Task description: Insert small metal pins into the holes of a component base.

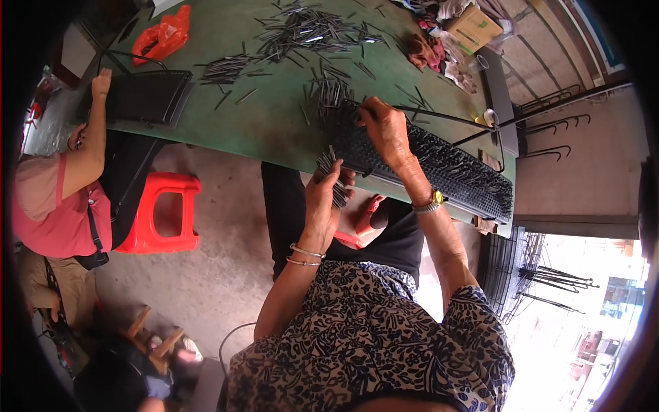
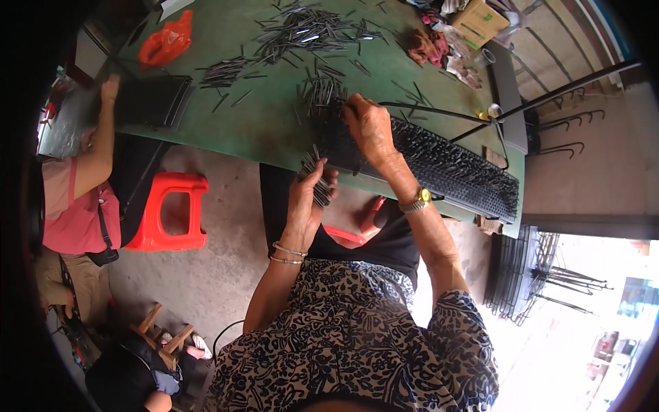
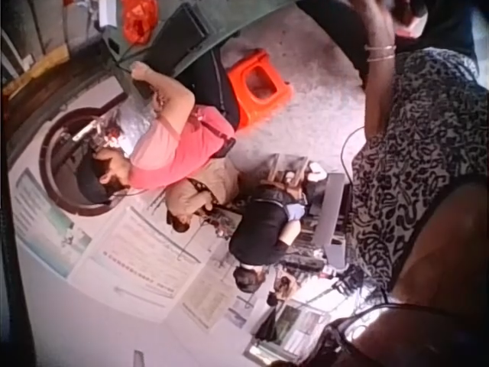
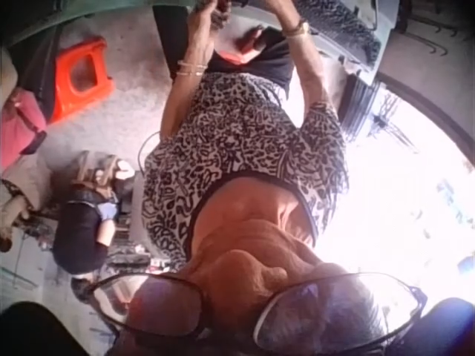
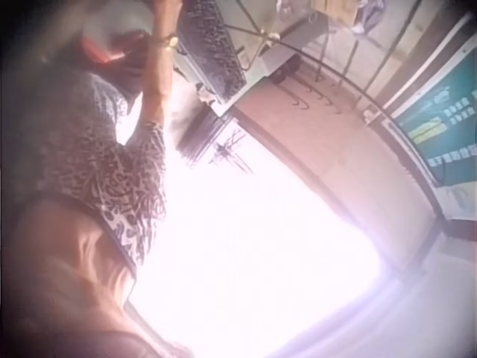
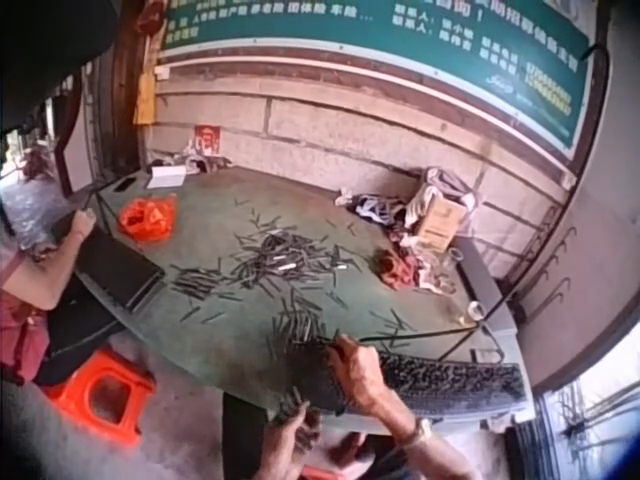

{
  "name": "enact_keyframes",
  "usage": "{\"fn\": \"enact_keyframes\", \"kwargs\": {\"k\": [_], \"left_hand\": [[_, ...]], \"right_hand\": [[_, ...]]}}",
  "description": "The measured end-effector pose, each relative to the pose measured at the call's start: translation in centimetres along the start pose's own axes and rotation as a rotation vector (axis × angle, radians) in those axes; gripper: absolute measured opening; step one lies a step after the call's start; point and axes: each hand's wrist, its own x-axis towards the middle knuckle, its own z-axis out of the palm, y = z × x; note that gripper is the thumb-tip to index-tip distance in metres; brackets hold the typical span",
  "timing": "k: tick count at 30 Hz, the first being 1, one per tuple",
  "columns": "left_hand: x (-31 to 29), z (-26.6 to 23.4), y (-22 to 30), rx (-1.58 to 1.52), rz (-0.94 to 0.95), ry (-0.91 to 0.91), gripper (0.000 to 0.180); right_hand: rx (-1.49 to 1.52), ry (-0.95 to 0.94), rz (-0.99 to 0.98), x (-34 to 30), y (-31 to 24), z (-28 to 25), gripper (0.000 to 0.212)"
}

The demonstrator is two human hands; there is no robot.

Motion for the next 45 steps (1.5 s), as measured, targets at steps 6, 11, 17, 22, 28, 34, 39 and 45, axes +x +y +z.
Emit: {"fn": "enact_keyframes", "kwargs": {"k": [6, 11, 17, 22, 28, 34, 39, 45], "left_hand": [[-0.6, -0.2, -1.1, 0.003, -0.064, -0.011, 0.024], [-1.3, 0.4, -1.8, -0.005, -0.082, -0.024, 0.026], [-1.4, 0.2, -2.5, -0.032, -0.072, -0.079, 0.018], [-1.5, 1.1, -2.2, -0.028, -0.025, -0.041, 0.017], [-1.3, 1.9, -1.4, 0.052, 0.015, -0.021, 0.017], [-1.6, 2.0, -1.0, 0.103, 0.068, -0.028, 0.018], [-1.8, 3.1, -1.2, 0.174, 0.051, -0.036, 0.019], [-1.9, 3.0, -1.2, 0.25, 0.038, -0.032, 0.021]], "right_hand": [[0.04, -0.047, -0.019, 0.4, 0.7, -0.4, 0.011], [-0.078, -0.02, -0.101, -0.2, 1.2, 0.2, 0.009], [-0.281, 0.011, -0.09, -0.7, 0.2, 0.9, 0.01], [-0.252, 0.049, -0.107, -1.2, 0.7, 0.7, 0.015], [-0.386, 0.191, -0.288, -1.9, 0.6, 0.6, 0.018], [0.56, -0.434, 0.276, -4.0, -2.8, -3.9, 0.027], [0.688, -0.579, 0.393, -4.2, -2.4, -5.5, 0.014], [0.782, -0.567, 0.458, -4.7, -2.3, -5.7, 0.015]]}}
